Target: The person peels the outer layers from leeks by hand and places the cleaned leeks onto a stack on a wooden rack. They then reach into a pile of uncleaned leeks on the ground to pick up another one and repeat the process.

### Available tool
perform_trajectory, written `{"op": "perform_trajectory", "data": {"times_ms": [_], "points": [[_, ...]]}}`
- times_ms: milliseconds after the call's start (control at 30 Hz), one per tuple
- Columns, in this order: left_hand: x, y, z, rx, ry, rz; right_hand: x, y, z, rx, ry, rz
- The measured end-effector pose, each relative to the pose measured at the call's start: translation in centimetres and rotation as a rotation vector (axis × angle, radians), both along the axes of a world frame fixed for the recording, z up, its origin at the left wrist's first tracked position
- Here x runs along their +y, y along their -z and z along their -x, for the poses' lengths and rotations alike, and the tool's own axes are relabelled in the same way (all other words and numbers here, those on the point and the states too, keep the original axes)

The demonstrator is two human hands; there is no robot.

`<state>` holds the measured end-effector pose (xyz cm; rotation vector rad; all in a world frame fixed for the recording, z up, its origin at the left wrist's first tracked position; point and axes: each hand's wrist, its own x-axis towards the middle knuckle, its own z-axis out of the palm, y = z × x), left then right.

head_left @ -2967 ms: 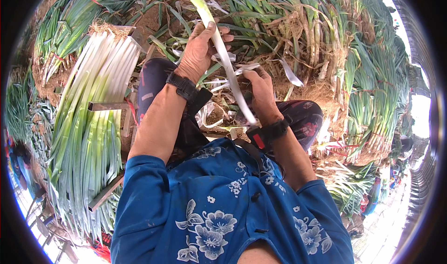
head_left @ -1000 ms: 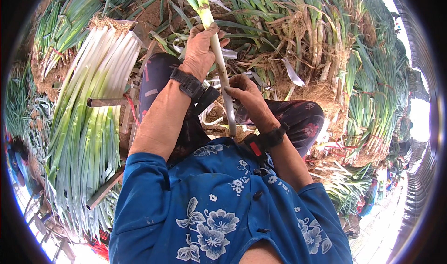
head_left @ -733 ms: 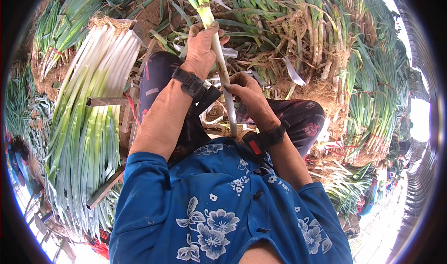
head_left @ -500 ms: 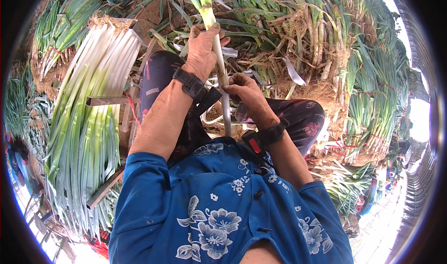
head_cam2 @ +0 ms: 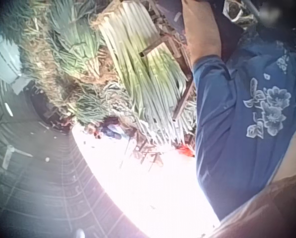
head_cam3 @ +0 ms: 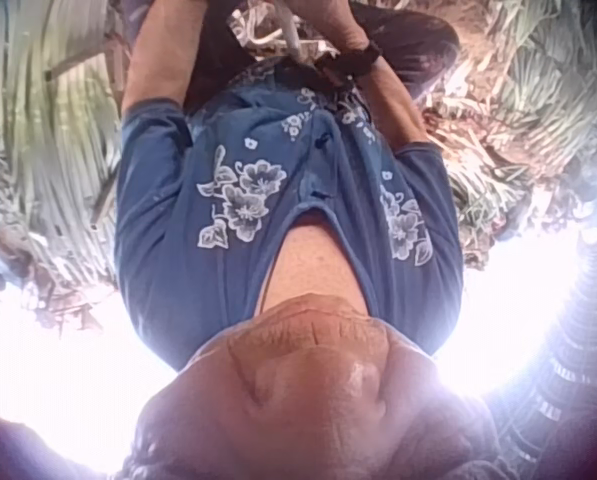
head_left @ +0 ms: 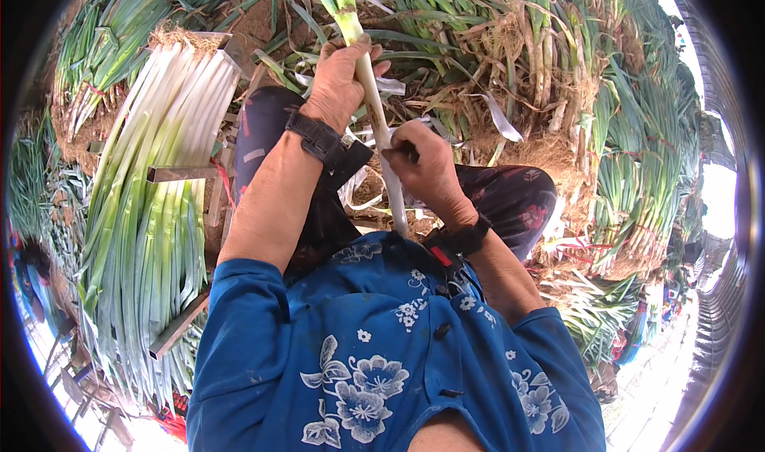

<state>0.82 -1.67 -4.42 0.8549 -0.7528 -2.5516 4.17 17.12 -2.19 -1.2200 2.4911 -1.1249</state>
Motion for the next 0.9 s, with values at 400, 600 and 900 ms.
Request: {"op": "perform_trajectory", "data": {"times_ms": [400,600,900], "points": [[-3.9,1.6,1.2,0.159,-0.059,-0.099,3.2,-1.1,0.7,-1.338,0.278,0.897],[-6.4,0.9,0.3,0.074,-0.198,0.003,14.8,-4.8,5.9,-1.415,0.008,1.544],[-2.7,0.0,0.6,0.011,-0.127,-0.038,2.7,-5.4,3.2,-0.728,0.153,0.284]]}}
